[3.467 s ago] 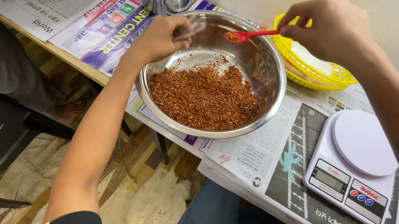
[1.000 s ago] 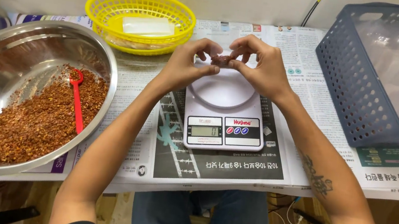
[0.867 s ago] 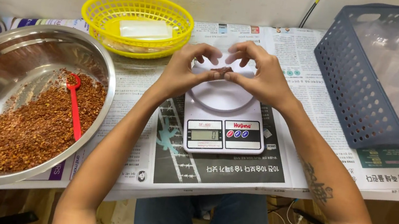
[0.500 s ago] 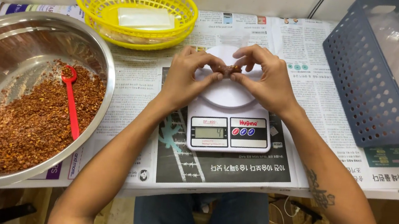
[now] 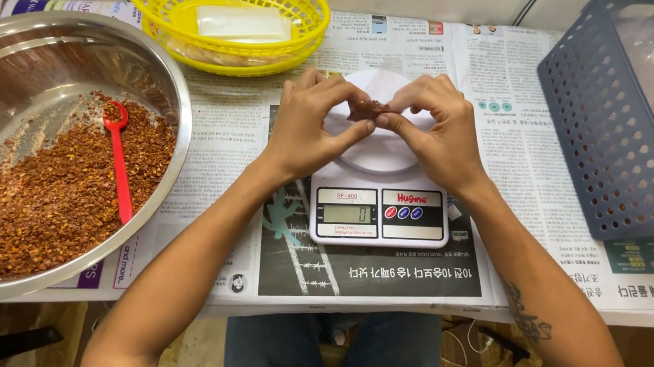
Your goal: The person scoops red pepper flakes from a metal bowl into small plastic bags using a spoon and weighs each bag on a digital scale.
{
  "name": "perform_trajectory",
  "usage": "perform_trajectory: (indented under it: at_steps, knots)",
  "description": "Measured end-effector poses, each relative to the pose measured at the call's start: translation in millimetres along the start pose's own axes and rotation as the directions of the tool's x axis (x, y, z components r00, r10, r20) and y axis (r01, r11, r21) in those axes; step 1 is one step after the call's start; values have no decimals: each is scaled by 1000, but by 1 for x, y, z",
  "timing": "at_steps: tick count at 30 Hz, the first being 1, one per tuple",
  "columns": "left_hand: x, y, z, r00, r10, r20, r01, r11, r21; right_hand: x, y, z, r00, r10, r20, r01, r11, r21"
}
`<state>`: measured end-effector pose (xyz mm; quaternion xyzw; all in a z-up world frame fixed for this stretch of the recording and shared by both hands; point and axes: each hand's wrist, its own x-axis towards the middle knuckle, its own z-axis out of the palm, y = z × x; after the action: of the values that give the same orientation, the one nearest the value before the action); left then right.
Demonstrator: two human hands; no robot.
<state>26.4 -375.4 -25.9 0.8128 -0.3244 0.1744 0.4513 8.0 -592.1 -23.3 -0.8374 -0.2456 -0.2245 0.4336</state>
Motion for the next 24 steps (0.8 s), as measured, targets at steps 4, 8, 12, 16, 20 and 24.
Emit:
perform_trajectory:
  at_steps: [4, 8, 12, 16, 20, 24]
  knots:
    - [3, -5, 4, 1000, 0, -19, -1, 999, -53, 4, -7, -2, 999, 28, 17, -27, 999, -21]
    - [2, -14, 16, 999, -14, -40, 8, 988, -153, 0, -3, 0, 997, 76, 5, -76, 997, -1]
    - [2, -13, 13, 999, 0, -50, -9, 985, -174, 2, -3, 0, 998, 56, 7, -55, 995, -85]
    - [5, -7, 11, 995, 7, -95, -26, 978, -209, 2, -8, -4, 998, 68, 10, -67, 997, -49]
    - [3, -5, 6, 997, 62, -37, -67, 981, -180, 2, -17, -5, 990, 134, 40, -134, 991, -21]
    - [4, -3, 4, 992, 124, -3, -123, 978, -167, 3, -17, -5, 991, 112, 67, -110, 993, -32]
